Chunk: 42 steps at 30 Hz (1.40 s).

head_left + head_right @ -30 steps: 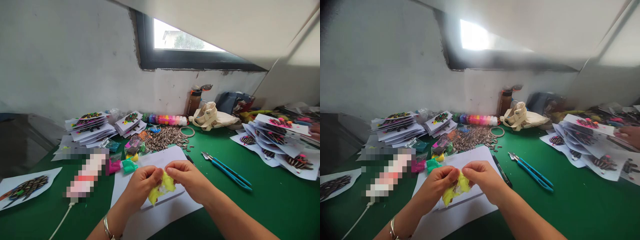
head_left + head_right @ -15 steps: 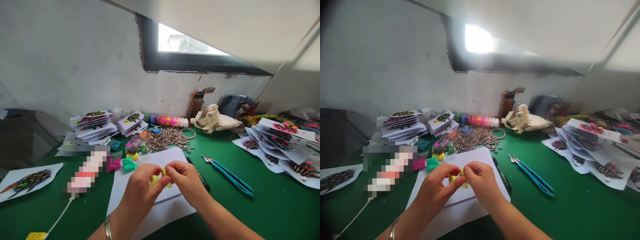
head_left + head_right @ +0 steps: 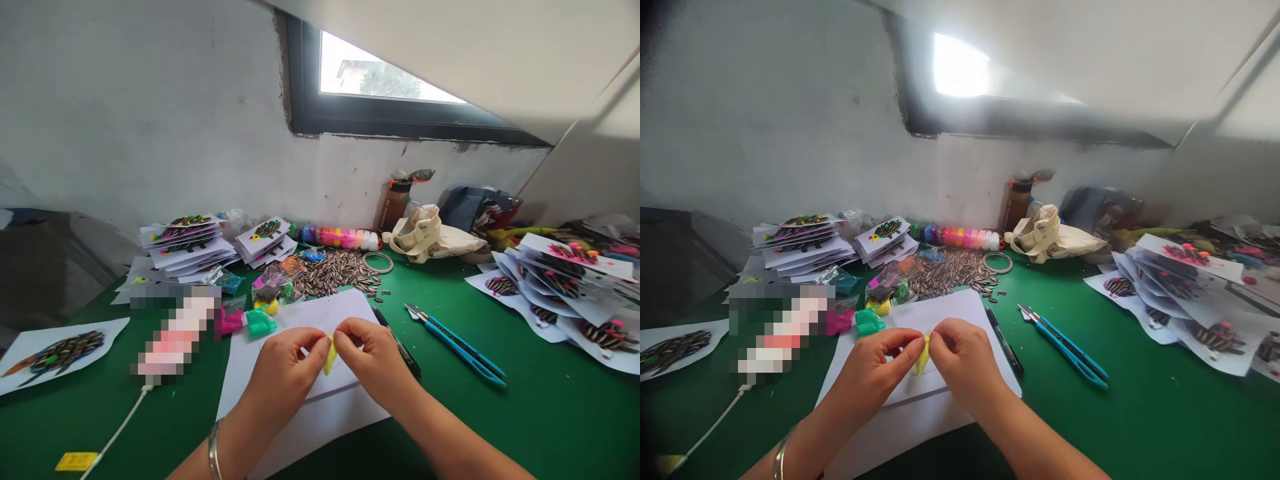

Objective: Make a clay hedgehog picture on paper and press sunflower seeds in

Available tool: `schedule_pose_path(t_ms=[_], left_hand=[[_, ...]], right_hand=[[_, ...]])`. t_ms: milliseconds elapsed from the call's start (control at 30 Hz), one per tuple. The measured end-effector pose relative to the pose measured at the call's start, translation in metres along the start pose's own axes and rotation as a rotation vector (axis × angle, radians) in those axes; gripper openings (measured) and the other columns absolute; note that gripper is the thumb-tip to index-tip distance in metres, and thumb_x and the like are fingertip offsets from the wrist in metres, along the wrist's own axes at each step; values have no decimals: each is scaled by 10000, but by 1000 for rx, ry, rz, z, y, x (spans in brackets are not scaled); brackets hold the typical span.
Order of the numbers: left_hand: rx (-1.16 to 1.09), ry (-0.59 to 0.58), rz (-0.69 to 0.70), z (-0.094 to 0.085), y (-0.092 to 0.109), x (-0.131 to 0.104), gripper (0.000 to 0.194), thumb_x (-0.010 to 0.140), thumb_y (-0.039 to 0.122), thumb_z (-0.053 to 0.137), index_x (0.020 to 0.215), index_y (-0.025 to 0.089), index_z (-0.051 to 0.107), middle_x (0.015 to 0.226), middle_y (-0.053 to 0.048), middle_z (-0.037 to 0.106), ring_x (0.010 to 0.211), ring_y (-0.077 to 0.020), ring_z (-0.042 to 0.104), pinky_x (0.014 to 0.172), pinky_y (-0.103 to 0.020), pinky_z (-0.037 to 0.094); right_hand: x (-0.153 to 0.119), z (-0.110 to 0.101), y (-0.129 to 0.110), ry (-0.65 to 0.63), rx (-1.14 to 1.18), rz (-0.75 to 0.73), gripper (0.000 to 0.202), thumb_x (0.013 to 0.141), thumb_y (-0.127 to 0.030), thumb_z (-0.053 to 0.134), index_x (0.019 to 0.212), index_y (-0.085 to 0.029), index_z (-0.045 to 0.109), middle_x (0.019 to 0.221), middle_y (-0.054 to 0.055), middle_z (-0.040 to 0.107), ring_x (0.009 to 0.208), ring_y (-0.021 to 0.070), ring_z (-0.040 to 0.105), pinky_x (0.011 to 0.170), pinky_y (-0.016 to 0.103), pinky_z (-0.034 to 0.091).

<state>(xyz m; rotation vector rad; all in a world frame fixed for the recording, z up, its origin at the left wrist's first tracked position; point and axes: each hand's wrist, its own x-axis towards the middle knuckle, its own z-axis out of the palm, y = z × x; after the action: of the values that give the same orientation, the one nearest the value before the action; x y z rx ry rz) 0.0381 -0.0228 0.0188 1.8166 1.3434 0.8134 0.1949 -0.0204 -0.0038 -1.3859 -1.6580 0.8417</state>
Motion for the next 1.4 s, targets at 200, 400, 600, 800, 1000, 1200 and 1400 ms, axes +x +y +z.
schedule_pose_path(t_ms=[200,400,600,800,1000,1200,1400], left_hand=[[159,54,87,-1,-3,-2,349,906,324,456,642,183,635,625,0,619,611,-145,532,574,-251,351],[362,146,210,1,-8,-6,319,913,296,456,665,184,623,623,-10,600,626,-153,519,620,-282,347],[90,202,156,-8,-10,-1,297,912,419,484,889,201,683,899,-54,695,857,-202,612,764,-299,441],[-258,115,-48,-10,-20,8,487,878,545,491,1218,216,606,1224,-110,622,1122,-263,558,890,-360,460],[-480,-6,-203,-2,-22,13,421,766,555,625,849,144,667,576,30,512,488,-98,422,444,-207,304],[-261,170,-96,-1,-14,6,287,814,403,585,685,157,654,595,15,532,547,-108,433,504,-222,328],[-186,216,-79,2,-16,3,286,846,386,548,708,165,665,621,2,581,543,-114,473,515,-228,362]], right_hand=[[-3,-2,-1,9,-114,-63,245,832,-235,483,598,-184,534,575,-23,491,569,112,424,540,242,290],[-1,-5,3,-5,-151,-108,213,822,-193,498,610,-190,522,586,-27,488,568,112,422,538,243,293],[2,-13,0,-63,-22,-210,187,885,-210,486,714,-187,559,672,-14,527,629,117,459,585,235,350],[-2,-13,-1,-84,183,-176,234,934,-311,475,749,-191,553,723,1,548,681,126,476,609,234,378],[3,-8,4,-31,176,-89,270,908,-375,500,743,-180,585,697,14,556,667,138,493,570,238,379],[-3,-2,9,-52,371,19,258,853,-418,591,1007,-211,584,852,30,618,732,157,564,635,249,461],[-9,0,8,-123,347,-9,227,882,-447,552,856,-221,558,720,-12,515,643,129,481,558,217,432]])
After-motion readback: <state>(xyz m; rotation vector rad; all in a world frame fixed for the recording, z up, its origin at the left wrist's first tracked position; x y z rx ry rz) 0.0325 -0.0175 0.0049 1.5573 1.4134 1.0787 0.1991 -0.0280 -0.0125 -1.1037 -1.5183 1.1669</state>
